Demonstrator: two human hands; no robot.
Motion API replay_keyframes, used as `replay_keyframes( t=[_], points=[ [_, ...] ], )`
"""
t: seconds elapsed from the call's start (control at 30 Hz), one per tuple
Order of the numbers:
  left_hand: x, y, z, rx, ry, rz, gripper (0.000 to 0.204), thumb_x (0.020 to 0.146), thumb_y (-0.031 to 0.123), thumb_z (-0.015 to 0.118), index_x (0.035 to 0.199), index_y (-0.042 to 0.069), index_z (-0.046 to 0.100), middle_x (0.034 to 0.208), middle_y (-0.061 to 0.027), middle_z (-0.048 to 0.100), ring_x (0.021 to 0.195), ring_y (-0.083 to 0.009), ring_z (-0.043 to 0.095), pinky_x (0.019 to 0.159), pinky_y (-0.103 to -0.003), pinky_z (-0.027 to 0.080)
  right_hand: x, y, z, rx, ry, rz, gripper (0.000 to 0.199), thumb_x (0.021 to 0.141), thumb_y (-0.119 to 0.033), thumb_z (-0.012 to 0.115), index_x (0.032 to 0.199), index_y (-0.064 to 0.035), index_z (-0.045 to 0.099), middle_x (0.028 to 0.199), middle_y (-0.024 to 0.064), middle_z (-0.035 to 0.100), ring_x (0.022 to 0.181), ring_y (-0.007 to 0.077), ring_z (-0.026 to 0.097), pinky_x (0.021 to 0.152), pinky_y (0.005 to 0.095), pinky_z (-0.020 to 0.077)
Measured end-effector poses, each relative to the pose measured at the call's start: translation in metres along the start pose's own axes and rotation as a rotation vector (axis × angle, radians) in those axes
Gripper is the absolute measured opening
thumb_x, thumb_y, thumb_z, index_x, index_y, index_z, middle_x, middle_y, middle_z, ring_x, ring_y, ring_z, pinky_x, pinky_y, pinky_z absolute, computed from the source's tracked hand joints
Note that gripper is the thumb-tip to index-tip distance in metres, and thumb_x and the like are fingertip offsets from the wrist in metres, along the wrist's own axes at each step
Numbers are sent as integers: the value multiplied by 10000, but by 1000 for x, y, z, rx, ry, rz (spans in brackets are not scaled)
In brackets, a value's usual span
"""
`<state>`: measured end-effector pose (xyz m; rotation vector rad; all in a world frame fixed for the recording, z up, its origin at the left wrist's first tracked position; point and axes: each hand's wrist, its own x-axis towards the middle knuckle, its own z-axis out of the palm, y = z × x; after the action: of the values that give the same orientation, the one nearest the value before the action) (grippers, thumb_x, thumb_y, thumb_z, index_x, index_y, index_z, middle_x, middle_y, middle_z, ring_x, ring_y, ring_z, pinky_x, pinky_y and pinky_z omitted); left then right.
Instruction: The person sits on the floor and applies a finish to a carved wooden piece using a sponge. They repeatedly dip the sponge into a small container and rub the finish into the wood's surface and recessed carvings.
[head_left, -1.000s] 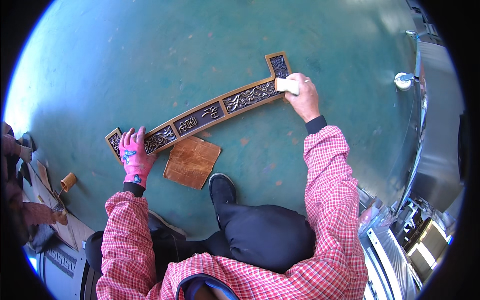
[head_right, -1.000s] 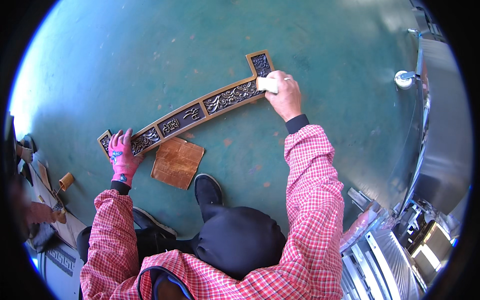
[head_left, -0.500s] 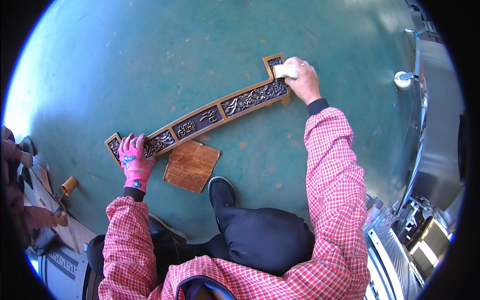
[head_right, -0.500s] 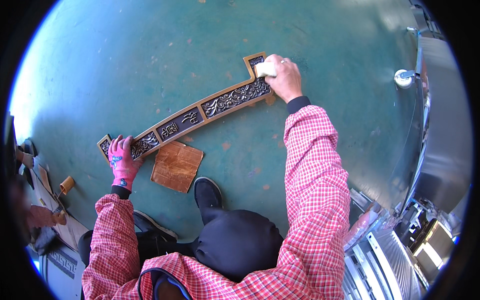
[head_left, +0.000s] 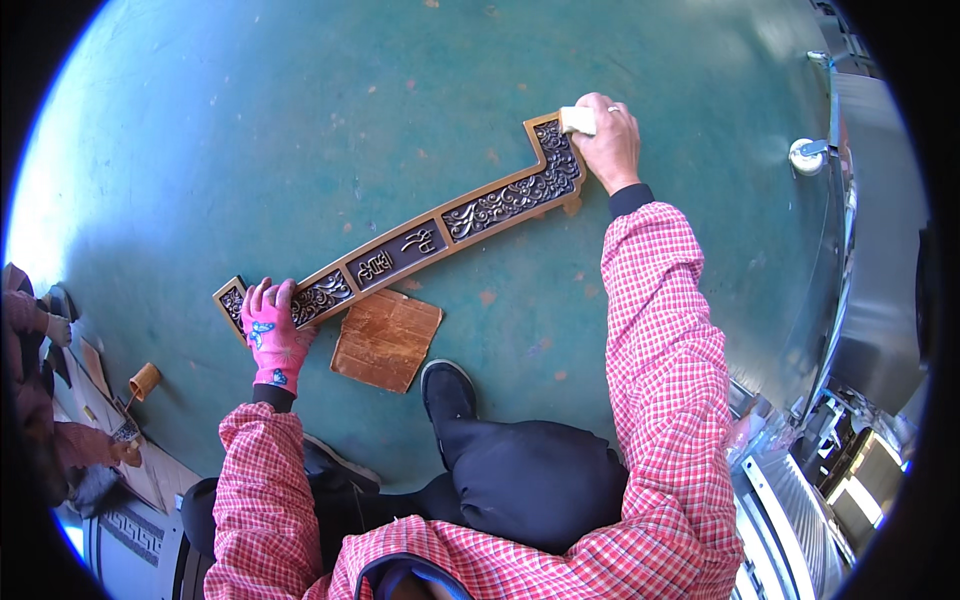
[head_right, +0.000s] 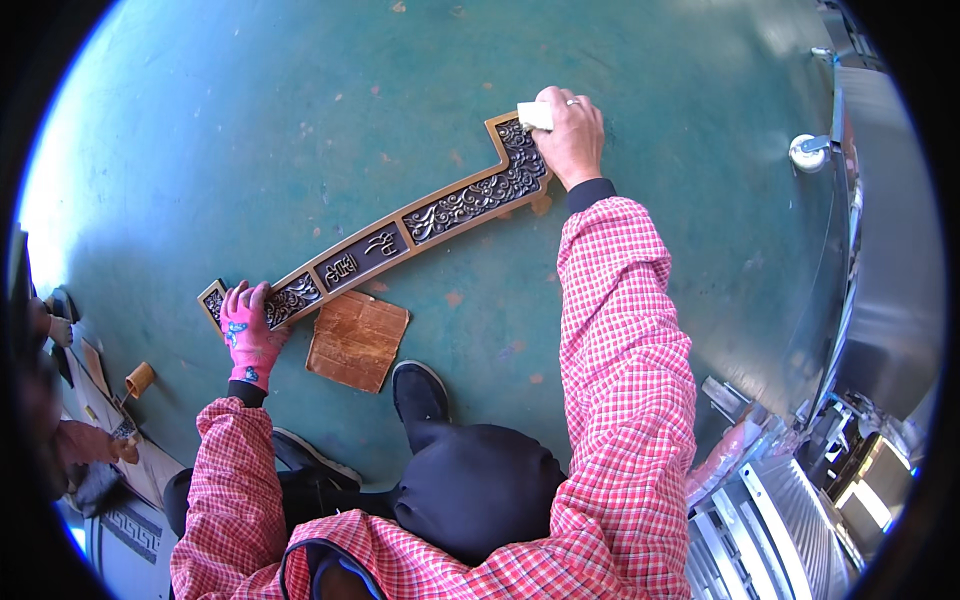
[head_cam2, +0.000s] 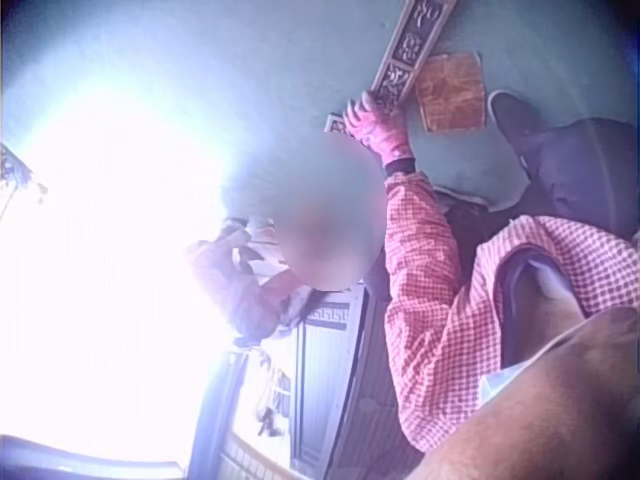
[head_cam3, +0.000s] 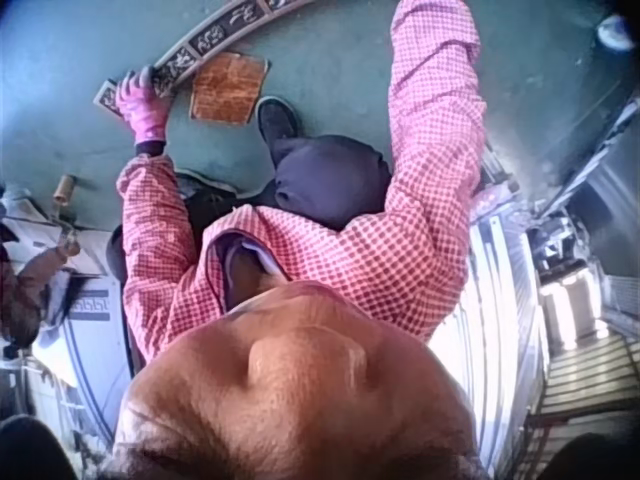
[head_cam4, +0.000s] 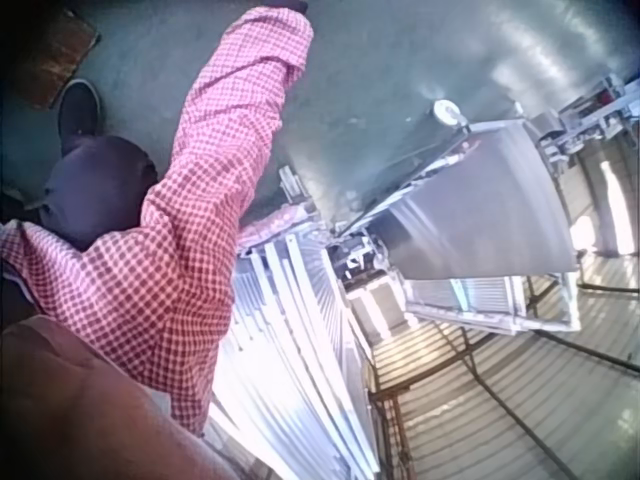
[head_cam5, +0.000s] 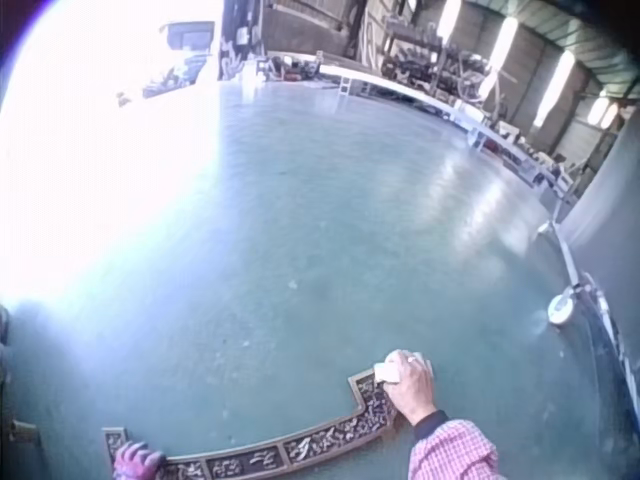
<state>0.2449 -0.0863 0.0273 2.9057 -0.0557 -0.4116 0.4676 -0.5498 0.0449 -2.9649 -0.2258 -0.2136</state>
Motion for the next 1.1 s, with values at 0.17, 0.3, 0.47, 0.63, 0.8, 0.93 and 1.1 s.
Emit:
replay_keyframes(
  t=[0.17, 0.3, 0.47, 0.63, 0.8, 0.93, 1.1],
  points=[
    [0, 0, -1, -4, -3, -9, 825, 497, 181, 892, 1246, 113, 553, 1215, -105, 595, 1295, -338, 453, 1122, -504, 303, -2, -5, 1, 93, -105, -40, 335, 690, -114, 768, 969, -156, 588, 922, 38, 654, 952, 280, 615, 839, 426, 466],
    [-1, -1, -3, 12, -13, -16, 812, 503, 184, 889, 1240, 114, 556, 1210, -105, 597, 1289, -334, 458, 1122, -506, 301, -4, -14, 0, 244, -100, 83, 337, 696, -100, 760, 992, -145, 604, 896, 57, 668, 928, 282, 629, 812, 414, 484],
    [-1, -4, 3, 0, 15, 17, 835, 499, 177, 873, 1264, 122, 543, 1206, -93, 596, 1285, -343, 459, 1110, -512, 306, 5, 1, 3, 29, 70, 78, 370, 671, -135, 778, 995, -174, 602, 925, 43, 658, 951, 283, 614, 859, 423, 458],
    [-1, -3, 2, 6, 21, 4, 803, 512, 200, 896, 1235, 115, 557, 1207, -100, 597, 1287, -332, 458, 1125, -497, 300, 0, 3, 5, 36, -26, 14, 332, 681, -165, 782, 958, -162, 598, 896, 38, 663, 909, 281, 616, 862, 434, 450],
    [-1, -2, 0, 6, 2, -11, 802, 514, 191, 898, 1235, 114, 556, 1211, -98, 597, 1291, -326, 455, 1127, -492, 298, -2, -15, 7, 182, -99, -144, 315, 694, -128, 766, 956, -147, 592, 955, 44, 663, 946, 282, 609, 879, 451, 431],
    [0, 1, 1, -6, 7, -1, 806, 513, 180, 896, 1240, 112, 554, 1215, -99, 597, 1294, -326, 453, 1128, -492, 296, 12, 1, 8, 94, 87, 179, 344, 681, -116, 759, 981, -142, 592, 961, 56, 664, 951, 284, 621, 886, 440, 457],
    [-1, 1, 0, -7, 12, 1, 823, 488, 167, 895, 1236, 110, 557, 1207, -105, 599, 1284, -327, 464, 1124, -499, 299, 17, 0, 17, -22, 17, 49, 339, 684, -208, 795, 952, -153, 595, 866, 59, 659, 887, 291, 619, 860, 445, 441]
  ],
)
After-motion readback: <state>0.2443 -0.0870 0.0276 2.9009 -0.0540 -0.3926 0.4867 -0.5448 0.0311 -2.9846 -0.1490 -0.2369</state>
